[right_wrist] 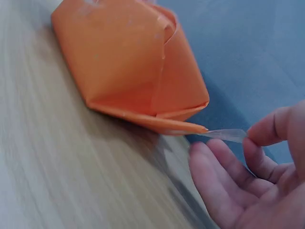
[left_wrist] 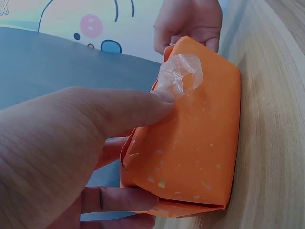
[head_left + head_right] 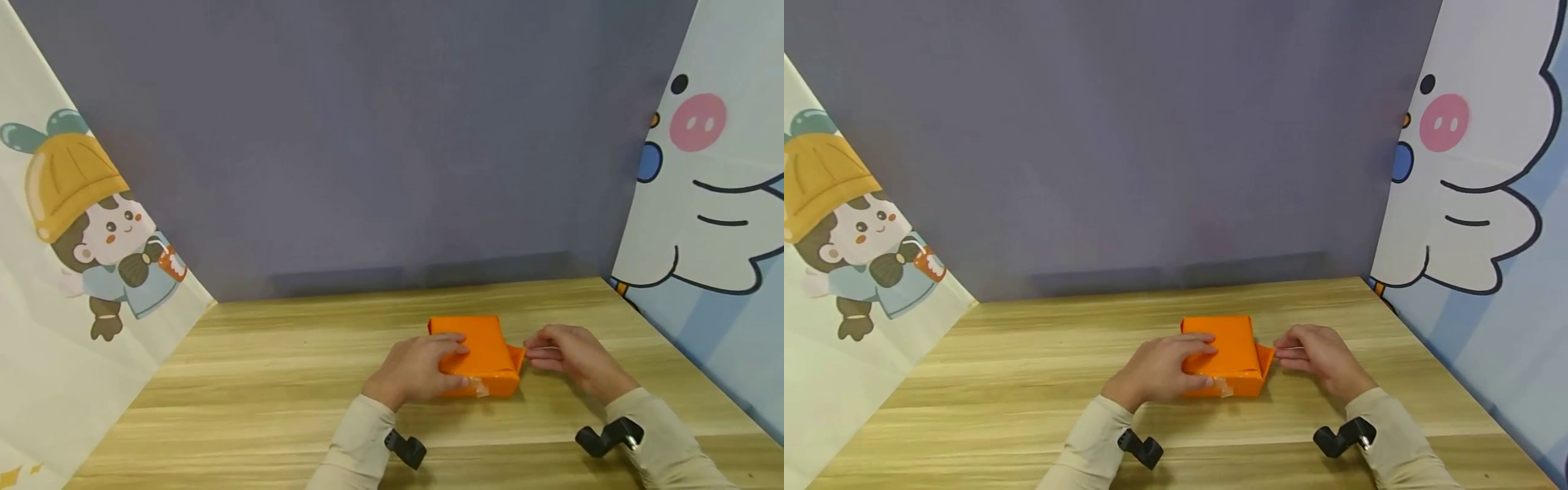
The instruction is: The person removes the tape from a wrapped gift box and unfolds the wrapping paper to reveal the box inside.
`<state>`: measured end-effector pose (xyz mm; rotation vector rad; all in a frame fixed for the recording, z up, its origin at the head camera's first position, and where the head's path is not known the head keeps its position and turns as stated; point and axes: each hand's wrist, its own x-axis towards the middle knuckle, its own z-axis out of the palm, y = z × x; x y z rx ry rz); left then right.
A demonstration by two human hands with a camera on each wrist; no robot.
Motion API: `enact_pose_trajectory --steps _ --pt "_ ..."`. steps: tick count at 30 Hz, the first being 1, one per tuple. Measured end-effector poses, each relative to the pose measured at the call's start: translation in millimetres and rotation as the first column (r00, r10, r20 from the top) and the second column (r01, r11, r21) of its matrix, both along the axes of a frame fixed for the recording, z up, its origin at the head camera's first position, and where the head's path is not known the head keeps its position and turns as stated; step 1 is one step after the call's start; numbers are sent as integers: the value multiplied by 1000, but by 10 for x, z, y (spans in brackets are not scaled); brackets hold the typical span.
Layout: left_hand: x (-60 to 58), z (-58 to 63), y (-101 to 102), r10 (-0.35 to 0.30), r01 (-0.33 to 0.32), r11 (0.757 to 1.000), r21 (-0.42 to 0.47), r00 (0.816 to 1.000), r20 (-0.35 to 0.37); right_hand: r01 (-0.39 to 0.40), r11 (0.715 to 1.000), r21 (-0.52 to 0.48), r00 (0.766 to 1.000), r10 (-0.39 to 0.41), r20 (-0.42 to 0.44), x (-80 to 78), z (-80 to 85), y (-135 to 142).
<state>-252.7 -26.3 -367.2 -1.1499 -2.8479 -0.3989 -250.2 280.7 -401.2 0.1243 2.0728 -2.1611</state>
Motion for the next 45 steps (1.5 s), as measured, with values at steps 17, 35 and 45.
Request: enact_pose_trajectory --steps 17,35,45 --pt "-12 -17 2 -21 20 999 32 999 48 71 737 672 997 -24 -79 9 -96 222" --pt "-56 -81 -42 -56 50 993 104 997 55 241 675 697 962 -70 -265 52 -59 100" --pt "-39 -99 -56 -40 38 991 128 999 16 197 796 572 942 9 -337 109 54 -363"
